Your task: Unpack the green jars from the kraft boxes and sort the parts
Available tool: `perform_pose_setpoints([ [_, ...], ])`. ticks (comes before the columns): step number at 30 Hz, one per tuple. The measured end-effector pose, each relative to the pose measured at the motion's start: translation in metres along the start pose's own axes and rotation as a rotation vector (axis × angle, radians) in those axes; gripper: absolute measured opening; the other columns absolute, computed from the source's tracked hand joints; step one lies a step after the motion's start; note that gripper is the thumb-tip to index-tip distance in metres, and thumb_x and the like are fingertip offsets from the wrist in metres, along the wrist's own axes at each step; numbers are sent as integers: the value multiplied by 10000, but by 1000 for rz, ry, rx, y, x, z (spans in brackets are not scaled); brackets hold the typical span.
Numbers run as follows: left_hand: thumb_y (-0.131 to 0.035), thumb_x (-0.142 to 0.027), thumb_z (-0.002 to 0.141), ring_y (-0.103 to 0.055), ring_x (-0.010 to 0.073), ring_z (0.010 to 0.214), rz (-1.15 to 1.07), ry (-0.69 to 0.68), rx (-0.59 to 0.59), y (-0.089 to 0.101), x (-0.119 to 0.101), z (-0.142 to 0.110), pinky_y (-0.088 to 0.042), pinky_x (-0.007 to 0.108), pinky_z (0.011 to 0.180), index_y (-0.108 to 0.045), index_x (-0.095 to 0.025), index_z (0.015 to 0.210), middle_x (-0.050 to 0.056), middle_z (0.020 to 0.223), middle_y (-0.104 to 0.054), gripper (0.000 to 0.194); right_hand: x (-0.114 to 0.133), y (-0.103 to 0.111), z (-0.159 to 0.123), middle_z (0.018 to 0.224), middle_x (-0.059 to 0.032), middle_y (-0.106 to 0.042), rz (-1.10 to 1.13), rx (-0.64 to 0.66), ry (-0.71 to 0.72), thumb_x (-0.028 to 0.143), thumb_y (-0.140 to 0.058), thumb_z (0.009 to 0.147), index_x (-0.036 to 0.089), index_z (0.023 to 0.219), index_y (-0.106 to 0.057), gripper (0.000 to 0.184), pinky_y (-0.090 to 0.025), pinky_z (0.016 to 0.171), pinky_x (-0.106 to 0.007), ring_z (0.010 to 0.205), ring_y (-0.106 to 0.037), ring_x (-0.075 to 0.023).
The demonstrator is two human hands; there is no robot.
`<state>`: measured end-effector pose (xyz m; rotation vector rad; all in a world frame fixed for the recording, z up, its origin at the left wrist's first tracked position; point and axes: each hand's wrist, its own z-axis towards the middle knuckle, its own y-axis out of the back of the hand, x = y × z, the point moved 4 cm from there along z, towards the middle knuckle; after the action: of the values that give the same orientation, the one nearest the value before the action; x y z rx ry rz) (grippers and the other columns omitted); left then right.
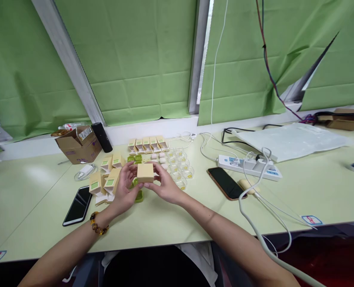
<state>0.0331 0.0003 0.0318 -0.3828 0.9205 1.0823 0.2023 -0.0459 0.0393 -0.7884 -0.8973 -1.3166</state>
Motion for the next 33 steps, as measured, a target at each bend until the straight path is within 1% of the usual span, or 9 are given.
perform_pose_setpoints([
  [4, -736, -324, 972, -543, 306, 1376, 170, -124, 7, 2, 8, -15, -464, 530, 1181, -388, -334, 1570, 138, 1511, -511, 692, -5, 3, -7, 1364, -90, -624, -8, 2, 15, 440, -891, 826, 301, 1343, -598, 610, -530, 1084, -449, 1285, -614, -276],
  [7, -771, -346, 938, -554, 311, 1340, 222, -192, 4, 2, 6, -20, -490, 527, 1147, -405, -328, 1542, 134, 1471, -523, 706, -7, 7, -9, 1303, -87, -662, 35, 44, -52, 489, -916, 785, 275, 1331, -592, 669, -558, 1021, -427, 1230, -646, -267],
  [10, -767, -386, 933, -561, 316, 1322, 246, -171, 50, 1, 1, -20, -499, 531, 1131, -392, -326, 1537, 139, 1452, -528, 713, -3, 10, -12, 1217, -82, -700, -16, 68, -109, 544, -911, 770, 240, 1271, -608, 660, -573, 920, -390, 1123, -683, -253],
  [13, -753, -413, 940, -558, 330, 1336, 292, -86, 156, -2, -5, -19, -479, 536, 1141, -395, -310, 1539, 154, 1478, -532, 705, 5, 13, -23, 1081, -57, -711, -321, 58, -146, 518, -892, 798, 225, 1185, -650, 543, -547, 799, -348, 971, -674, -227],
  [17, -782, -404, 909, -572, 347, 1289, 442, -24, 393, -10, -10, -17, -443, 557, 1124, -494, -297, 1473, 134, 1407, -616, 642, 10, 14, -51, 993, -38, -679, -744, 27, -128, 399, -880, 828, 221, 1171, -650, 449, -525, 746, -350, 862, -634, -216],
  [21, -742, -286, 916, -550, 362, 1295, 564, -40, 549, -15, -8, -17, -405, 577, 1102, -505, -297, 1476, 120, 1391, -649, 608, 0, 11, -81, 1050, -64, -692, -791, -9, -112, 338, -885, 818, 221, 1316, -575, 598, -559, 754, -375, 868, -666, -233],
  [25, -564, -94, 919, -483, 356, 1385, 655, -73, 491, -11, -3, -13, -356, 578, 1124, -512, -288, 1464, 114, 1471, -610, 581, -8, 9, -103, 929, -10, -705, -563, -61, -113, 251, -726, 928, 266, 1425, -445, 571, -592, 761, -369, 795, -684, -201],
  [29, -457, 4, 838, -540, 320, 1279, 660, -67, 392, -3, -6, -7, -392, 530, 1068, -545, -254, 1366, 104, 1316, -653, 595, -3, 16, -107, 857, 3, -699, -554, -135, -66, 185, -621, 955, 277, 1323, -502, 398, -588, 734, -364, 757, -677, -191],
  [33, -543, -37, 797, -537, 329, 1204, 659, -39, 464, 1, -18, -5, -410, 530, 1030, -527, -266, 1361, 94, 1231, -644, 609, 0, 22, -99, 1152, -95, -723, -663, -109, -54, 173, -598, 943, 270, 1385, -506, 462, -623, 780, -395, 1033, -720, -251],
])
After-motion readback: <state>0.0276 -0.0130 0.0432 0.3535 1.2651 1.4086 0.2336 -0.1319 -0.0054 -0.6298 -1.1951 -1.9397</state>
